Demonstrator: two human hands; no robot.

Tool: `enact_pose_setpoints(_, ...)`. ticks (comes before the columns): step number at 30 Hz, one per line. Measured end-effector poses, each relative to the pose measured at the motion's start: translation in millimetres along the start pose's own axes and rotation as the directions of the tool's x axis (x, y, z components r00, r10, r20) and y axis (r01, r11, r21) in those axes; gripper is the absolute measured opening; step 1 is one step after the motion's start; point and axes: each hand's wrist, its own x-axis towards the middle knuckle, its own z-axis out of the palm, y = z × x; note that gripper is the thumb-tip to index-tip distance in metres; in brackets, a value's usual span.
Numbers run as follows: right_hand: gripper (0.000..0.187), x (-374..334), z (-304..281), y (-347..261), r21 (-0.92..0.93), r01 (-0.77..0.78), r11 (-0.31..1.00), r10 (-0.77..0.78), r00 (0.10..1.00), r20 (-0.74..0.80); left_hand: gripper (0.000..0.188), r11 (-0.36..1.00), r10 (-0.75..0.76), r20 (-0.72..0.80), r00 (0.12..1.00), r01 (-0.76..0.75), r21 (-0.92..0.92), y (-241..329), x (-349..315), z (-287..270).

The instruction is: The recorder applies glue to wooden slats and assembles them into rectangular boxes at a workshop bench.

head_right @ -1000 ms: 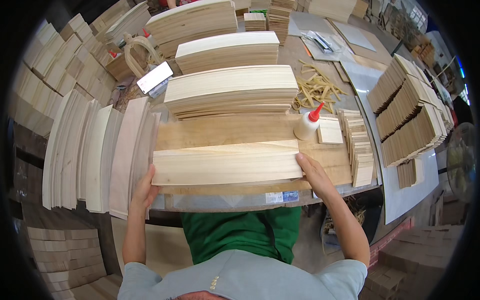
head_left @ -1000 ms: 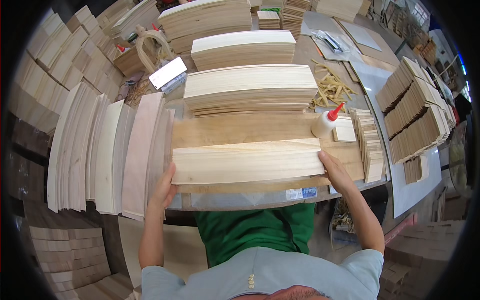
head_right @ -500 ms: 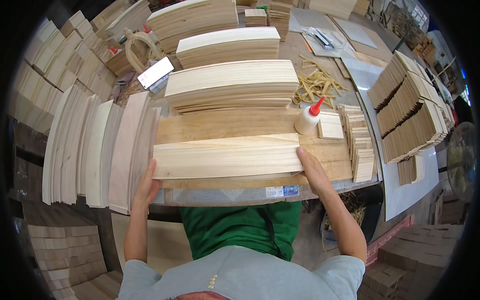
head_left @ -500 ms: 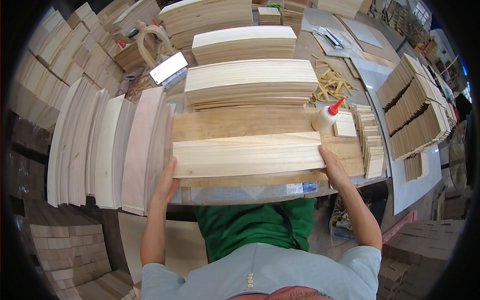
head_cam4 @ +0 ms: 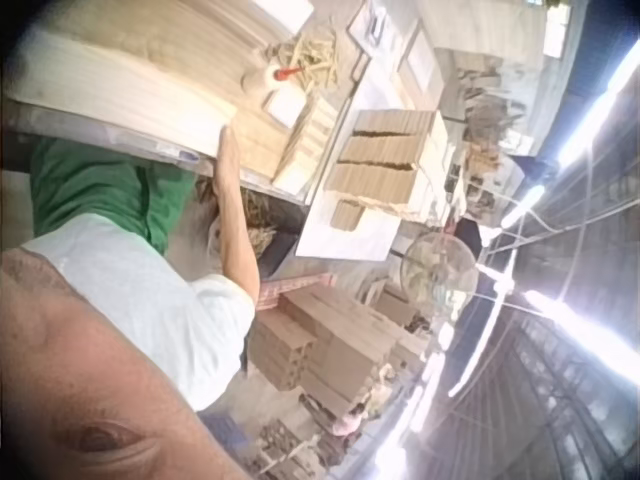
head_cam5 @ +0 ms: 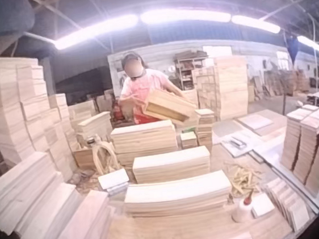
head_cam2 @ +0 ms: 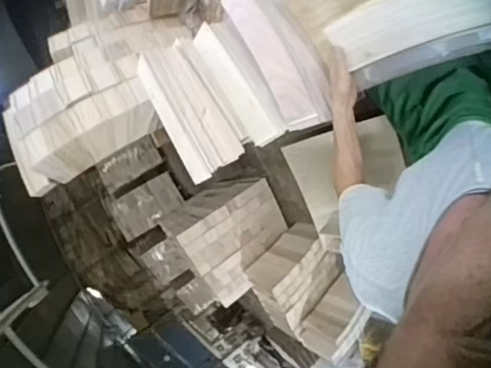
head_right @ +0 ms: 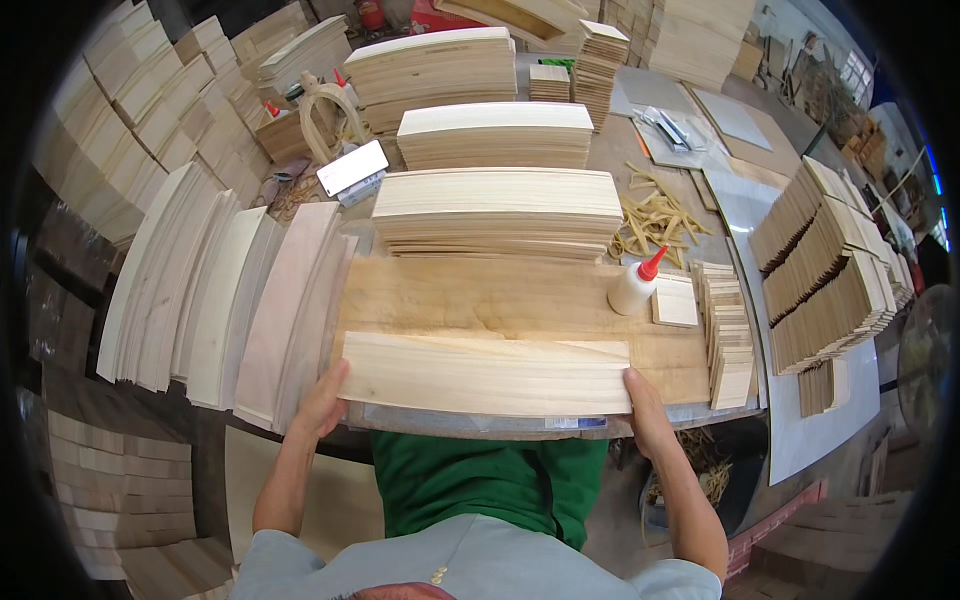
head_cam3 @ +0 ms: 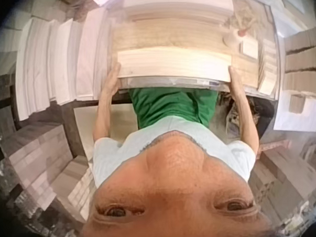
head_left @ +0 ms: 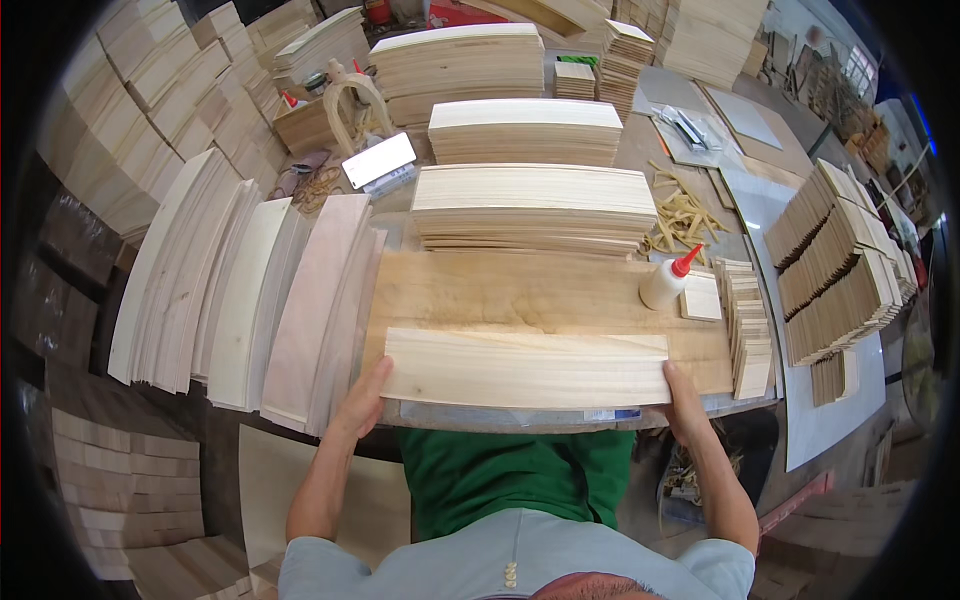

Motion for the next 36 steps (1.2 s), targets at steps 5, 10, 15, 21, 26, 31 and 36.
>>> enact_pose_setpoints(5, 0.058, 0.9, -1.9, -0.2, 0.061, -0.018, 0.998, 0.017, 1.000, 0.012, 0.054, 0.999, -0.036, 0.046, 0.998, 0.035, 0.009, 1.0, -0.9, 0.5)
enact_pose_setpoints(10, 0.061, 3.7, -1.7, -0.5, 0.100, 0.002, 0.995, -0.006, 0.999, 0.038, 0.053, 0.999, -0.046, 0.036, 0.998, 0.046, -0.011, 2.9, 1.0, 2.0)
enact_pose_setpoints(15, 0.059, 7.9, -7.8, -3.0, 0.077, -0.031, 0.997, 0.024, 0.996, 0.083, 0.053, 0.999, -0.043, 0.031, 0.999, 0.044, -0.028, 6.1, -6.1, 6.1)
enact_pose_setpoints(21, 0.063, 0.2, -7.9, -13.6, 0.090, -0.103, 0.991, 0.094, 0.990, 0.101, 0.055, 0.998, -0.038, 0.031, 0.999, 0.040, -0.052, 10.9, -4.3, 8.3)
enact_pose_setpoints(26, 0.067, 10.1, -13.5, -24.7, 0.116, -0.022, 0.993, 0.000, 0.983, 0.184, 0.060, 0.990, 0.004, 0.038, 0.999, 0.002, -0.143, 13.8, 7.7, 4.1)
enact_pose_setpoints(31, 0.088, 35.1, -28.5, -35.2, 0.168, 0.052, 0.984, -0.109, 0.930, 0.351, 0.080, 0.992, 0.104, 0.114, 0.988, -0.094, -0.086, 26.7, 27.0, -5.8)
enact_pose_setpoints(36, 0.110, 53.8, -38.9, -54.4, -0.084, 0.324, 0.942, -0.260, 0.866, 0.427, 0.106, 0.922, 0.238, 0.281, 0.930, -0.307, 0.235, 49.2, 49.1, 11.8)
